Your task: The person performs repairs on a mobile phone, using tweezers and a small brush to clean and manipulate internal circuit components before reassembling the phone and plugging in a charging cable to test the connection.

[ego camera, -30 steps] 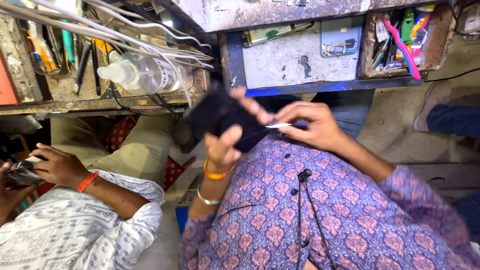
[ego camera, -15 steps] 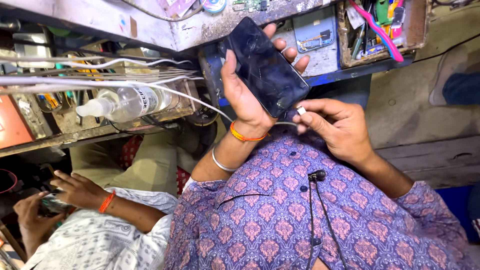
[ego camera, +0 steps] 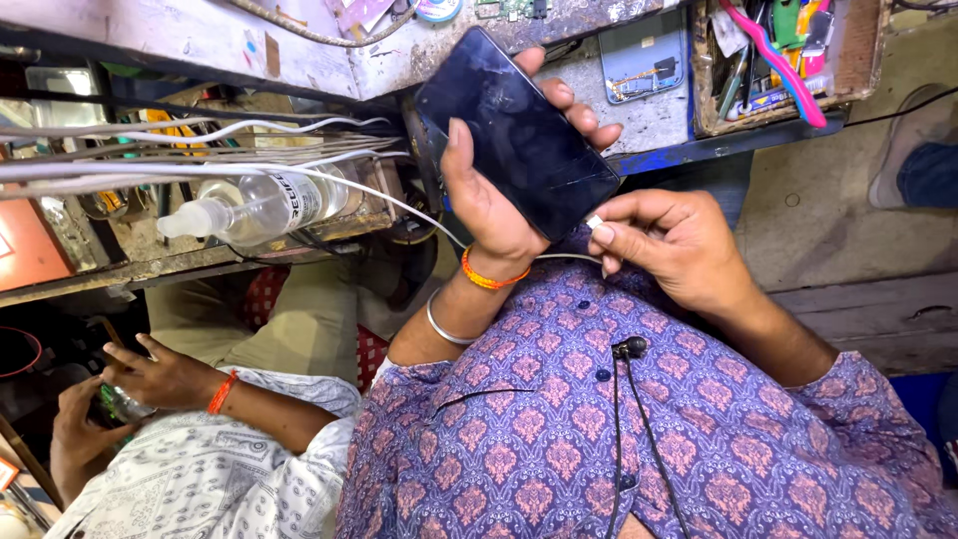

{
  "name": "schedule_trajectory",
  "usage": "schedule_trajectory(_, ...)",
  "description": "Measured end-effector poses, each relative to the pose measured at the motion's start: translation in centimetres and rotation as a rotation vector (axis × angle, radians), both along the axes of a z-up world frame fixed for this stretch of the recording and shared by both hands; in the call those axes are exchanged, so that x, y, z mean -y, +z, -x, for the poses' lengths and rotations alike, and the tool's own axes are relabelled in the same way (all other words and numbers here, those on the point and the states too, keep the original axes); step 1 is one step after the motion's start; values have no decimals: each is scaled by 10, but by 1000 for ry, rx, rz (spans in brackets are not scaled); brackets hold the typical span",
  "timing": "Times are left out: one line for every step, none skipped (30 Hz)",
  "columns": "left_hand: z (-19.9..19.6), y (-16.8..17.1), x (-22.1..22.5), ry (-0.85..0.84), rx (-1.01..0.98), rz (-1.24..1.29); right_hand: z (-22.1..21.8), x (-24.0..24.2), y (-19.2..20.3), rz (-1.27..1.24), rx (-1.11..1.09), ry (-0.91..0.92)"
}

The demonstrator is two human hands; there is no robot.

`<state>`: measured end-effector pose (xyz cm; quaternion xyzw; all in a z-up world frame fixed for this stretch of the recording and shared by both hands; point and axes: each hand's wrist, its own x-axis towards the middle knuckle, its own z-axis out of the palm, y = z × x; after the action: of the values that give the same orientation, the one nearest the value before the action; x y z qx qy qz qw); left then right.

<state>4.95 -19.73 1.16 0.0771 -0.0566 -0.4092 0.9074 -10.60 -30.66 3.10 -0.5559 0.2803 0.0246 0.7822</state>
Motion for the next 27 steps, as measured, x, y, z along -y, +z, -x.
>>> schedule_trajectory(-1,1,-1,-4,42,-11,0,2,-1,-14,-18,10)
schedule_trajectory(-1,2,-1,-7,83,-22,0,2,-3,-45,2,14)
schedule_trajectory(-2,2,-2,-19,113,-38,-1,3,-5,-75,23,20)
schedule_trajectory(-2,2,-2,-28,126,-45,-1,3,-7,-106,44,25)
schedule_trajectory(-2,2,-2,-36,140,-53,-1,3,-7,-120,72,6)
schedule_trajectory(-3,2,-2,-41,136,-52,-2,2,-8,-134,99,-13)
schedule_trajectory(-3,2,-2,-40,133,-53,-3,2,-7,-148,129,-29)
schedule_trajectory(-3,2,-1,-39,130,-53,-3,2,-6,-138,114,-31)
schedule_trajectory(-2,1,0,-38,125,-56,-4,2,-4,-129,98,-35)
schedule_trajectory(-2,1,0,-36,124,-57,-4,2,-4,-120,82,-40)
schedule_trajectory(0,0,1,-34,121,-60,-4,2,-4,-115,93,-37)
schedule_trajectory(1,0,1,-31,123,-60,-5,1,-4,-109,104,-35)
schedule_trajectory(1,-1,2,-27,127,-64,-5,2,-5,-102,117,-35)
schedule_trajectory(1,-1,3,-22,132,-69,-5,1,-5,-99,119,-40)
schedule_trajectory(2,-1,4,-15,137,-80,-6,1,-5,-98,120,-45)
schedule_trajectory(3,-2,5,-9,143,-86,-5,0,-6,-96,122,-49)
schedule_trajectory(4,-2,5,-3,148,-92,-5,0,-7,-98,128,-51)
schedule_trajectory(4,-3,6,2,153,-92,-5,0,-7,-100,134,-53)
schedule_trajectory(4,-4,6,4,157,-94,-5,0,-8,-101,142,-55)
schedule_trajectory(4,-4,7,6,162,-97,-5,0,-9,-95,138,-53)
schedule_trajectory(5,-5,7,6,162,-103,-5,-1,-9,-89,133,-50)
schedule_trajectory(5,-6,7,7,165,-109,-5,-1,-10,-83,128,-48)
schedule_trajectory(6,-7,7,6,167,-115,-4,-1,-11,-84,127,-46)
schedule_trajectory(7,-8,6,7,172,-122,-4,-1,-12,-84,127,-44)
schedule_trajectory(7,-8,7,6,174,-123,-4,0,-13,-84,128,-40)
schedule_trajectory(7,-9,7,5,176,-124,-4,1,-14,-77,124,-40)
schedule_trajectory(8,-10,7,2,172,-122,-3,2,-15,-73,117,-40)
